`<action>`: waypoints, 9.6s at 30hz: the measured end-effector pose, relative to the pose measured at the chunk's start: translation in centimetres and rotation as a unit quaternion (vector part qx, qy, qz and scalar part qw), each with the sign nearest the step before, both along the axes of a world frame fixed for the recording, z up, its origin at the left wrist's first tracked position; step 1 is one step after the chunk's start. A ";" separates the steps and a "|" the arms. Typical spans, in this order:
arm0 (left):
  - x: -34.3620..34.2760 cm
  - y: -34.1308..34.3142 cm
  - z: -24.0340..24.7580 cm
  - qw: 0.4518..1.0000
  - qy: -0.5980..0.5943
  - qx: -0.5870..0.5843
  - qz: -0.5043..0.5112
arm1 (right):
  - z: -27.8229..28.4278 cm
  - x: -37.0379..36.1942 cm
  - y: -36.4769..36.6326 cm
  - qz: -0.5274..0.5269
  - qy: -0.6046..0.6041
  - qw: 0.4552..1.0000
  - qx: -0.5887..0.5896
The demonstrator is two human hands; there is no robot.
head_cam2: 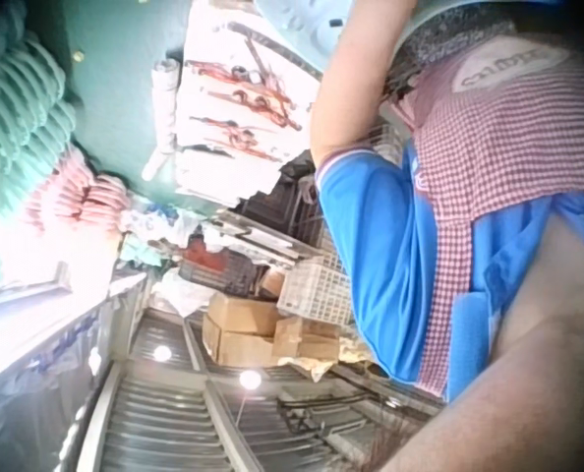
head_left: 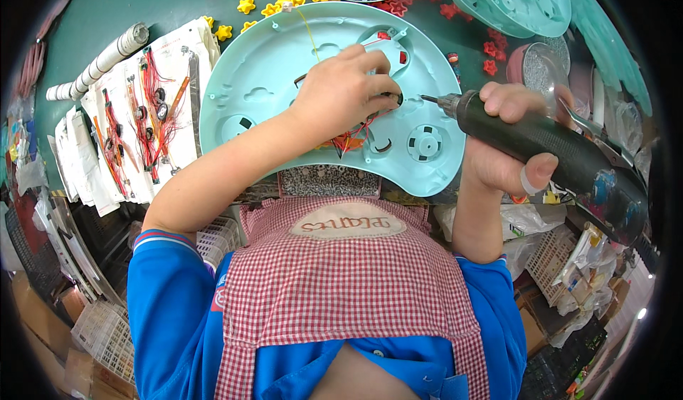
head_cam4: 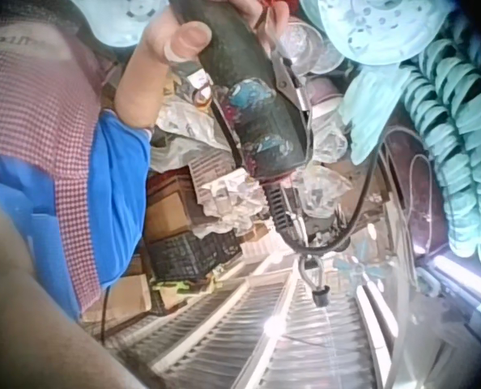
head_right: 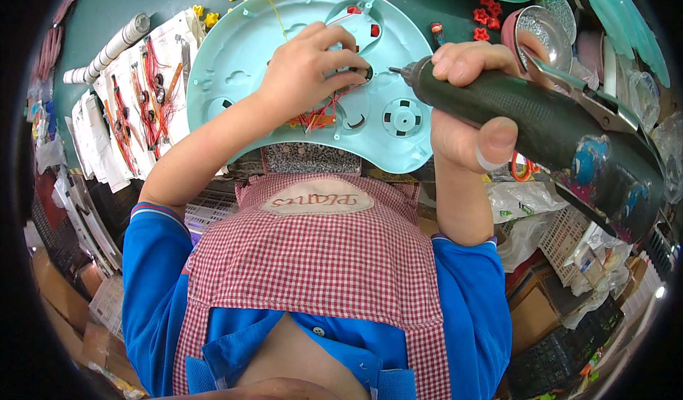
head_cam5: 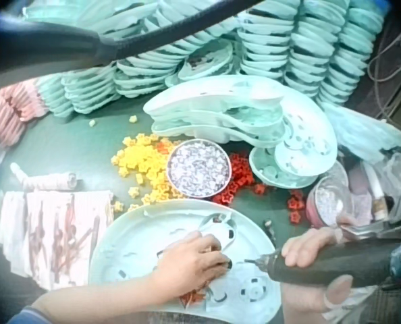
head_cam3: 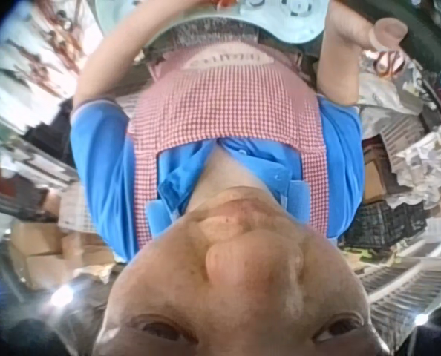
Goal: The person assembles teal plastic housings by inserting small star-shaped pieces and wiring components. They use a hot glue gun to secure parts and a rotary tool to drill or modify the plastic. The person also handles white packaging materials and organizes components on the workbench.
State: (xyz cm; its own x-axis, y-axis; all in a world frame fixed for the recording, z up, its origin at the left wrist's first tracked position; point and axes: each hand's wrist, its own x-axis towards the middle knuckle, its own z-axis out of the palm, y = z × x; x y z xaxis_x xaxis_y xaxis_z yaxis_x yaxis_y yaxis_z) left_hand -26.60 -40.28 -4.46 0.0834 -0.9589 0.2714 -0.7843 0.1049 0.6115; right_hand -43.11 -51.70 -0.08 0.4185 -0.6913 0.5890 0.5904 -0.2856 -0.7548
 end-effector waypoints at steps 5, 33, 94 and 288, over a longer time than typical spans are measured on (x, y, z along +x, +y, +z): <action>0.3 -1.0 0.8 0.996 -0.030 -0.074 -0.028 | 0.3 -0.1 0.2 0.065 -0.023 0.998 0.014; -0.8 0.4 2.0 0.998 0.008 -0.056 -0.001 | 0.9 0.0 0.7 0.051 -0.012 0.999 0.010; 9.2 -7.9 4.0 0.990 -0.043 0.058 0.124 | 1.0 1.5 1.1 0.057 0.038 0.998 -0.006; 0.7 8.8 2.7 0.814 0.561 0.111 0.098 | 0.1 5.7 5.7 0.055 0.366 0.891 -0.263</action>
State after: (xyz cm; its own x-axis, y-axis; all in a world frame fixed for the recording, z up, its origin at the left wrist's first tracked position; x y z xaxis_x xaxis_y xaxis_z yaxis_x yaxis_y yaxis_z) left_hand -25.91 -31.50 -1.74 0.3163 -0.9124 -0.2598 0.2930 -0.1665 0.9415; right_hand -37.44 -46.03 0.02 0.8717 -0.3322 0.3602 0.0400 -0.6845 -0.7279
